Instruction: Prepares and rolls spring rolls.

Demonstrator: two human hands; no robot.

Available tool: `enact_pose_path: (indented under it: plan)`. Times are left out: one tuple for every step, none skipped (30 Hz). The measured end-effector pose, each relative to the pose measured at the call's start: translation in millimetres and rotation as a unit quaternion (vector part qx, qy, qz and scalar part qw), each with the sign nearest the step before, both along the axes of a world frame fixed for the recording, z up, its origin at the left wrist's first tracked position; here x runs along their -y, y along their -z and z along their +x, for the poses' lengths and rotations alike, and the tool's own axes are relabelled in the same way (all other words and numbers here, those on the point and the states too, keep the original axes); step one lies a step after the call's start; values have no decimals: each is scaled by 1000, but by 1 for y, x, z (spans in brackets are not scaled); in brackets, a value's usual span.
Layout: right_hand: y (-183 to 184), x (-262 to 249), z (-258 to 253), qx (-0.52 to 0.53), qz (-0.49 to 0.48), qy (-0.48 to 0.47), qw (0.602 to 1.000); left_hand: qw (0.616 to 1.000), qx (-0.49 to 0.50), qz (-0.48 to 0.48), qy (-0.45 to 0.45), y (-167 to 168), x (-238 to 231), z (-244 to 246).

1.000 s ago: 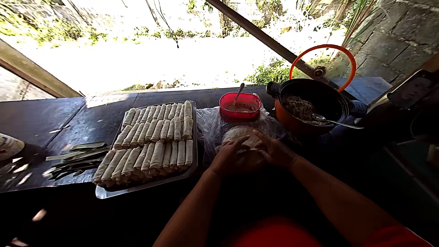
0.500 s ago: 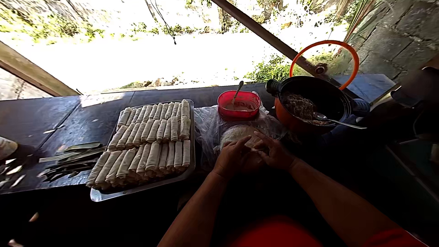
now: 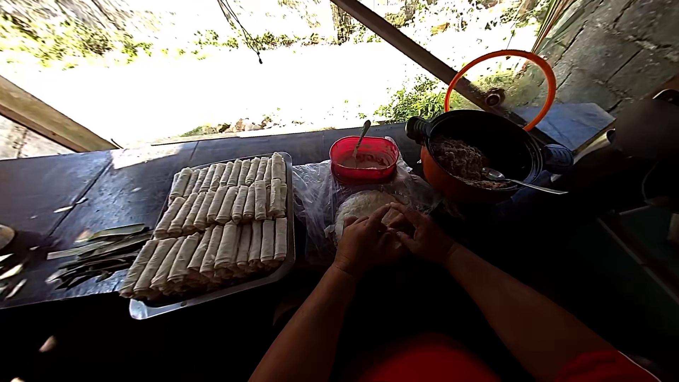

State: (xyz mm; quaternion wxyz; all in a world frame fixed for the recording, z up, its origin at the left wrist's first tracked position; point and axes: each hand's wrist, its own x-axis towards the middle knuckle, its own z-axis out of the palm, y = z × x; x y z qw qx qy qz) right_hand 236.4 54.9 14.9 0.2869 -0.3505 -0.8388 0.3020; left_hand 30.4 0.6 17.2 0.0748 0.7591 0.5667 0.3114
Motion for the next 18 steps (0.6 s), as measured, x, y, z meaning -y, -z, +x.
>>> enact_pose_path:
  plan:
    - [-1,0,0,1,-2,1,1000,1000,2,-2,-3,0,0,1]
    - [-1,0,0,3,-3,1,1000,1000,7,-5,-7,1,0,1]
    - [-1,0,0,2,-4,1,1000,1000,10,-4,-11,2,0,2]
    - [-1,0,0,0,-5,1,1000,1000,11,-1,-15,3,0,2]
    - [-1,0,0,-3,-6,1,1000,1000,10,-2,-19,3,0,3]
    - [0,0,0,-5,-6,1,1000,1000,7,-4,-20,3,-1,3]
    - [1,0,0,-5,-7,1,1000,1000,8,-8,-19,3,0,2]
    - [2,0,0,-7,-8,0,1000,1000,11,-13,-12,2,0,-1]
    - [2,0,0,-12,-8,-1,1000,1000,21,-21,0,1,2,-5]
    - [2,-1,0,-15,-8,-3,1000,999,33,-30,14,0,3,-12]
    - [2,-1,0,-16,-8,-3,1000,998,40,-35,25,0,5,-19]
    - [2,-1,0,-15,-10,-2,1000,998,44,-35,35,0,7,-26]
    - [2,-1,0,-15,-10,0,1000,998,46,-31,41,1,8,-31]
    - [3,0,-1,-16,-10,1,1000,998,46,-28,46,0,9,-34]
    - [3,0,-1,-17,-9,0,1000,998,43,-24,49,0,9,-35]
    - [3,0,-2,-18,-10,-1,1000,998,42,-18,53,0,9,-36]
    - [2,0,-2,-19,-13,-2,1000,997,43,-15,57,0,9,-37]
    - [2,0,-2,-20,-14,-4,1000,997,48,-17,58,0,9,-38]
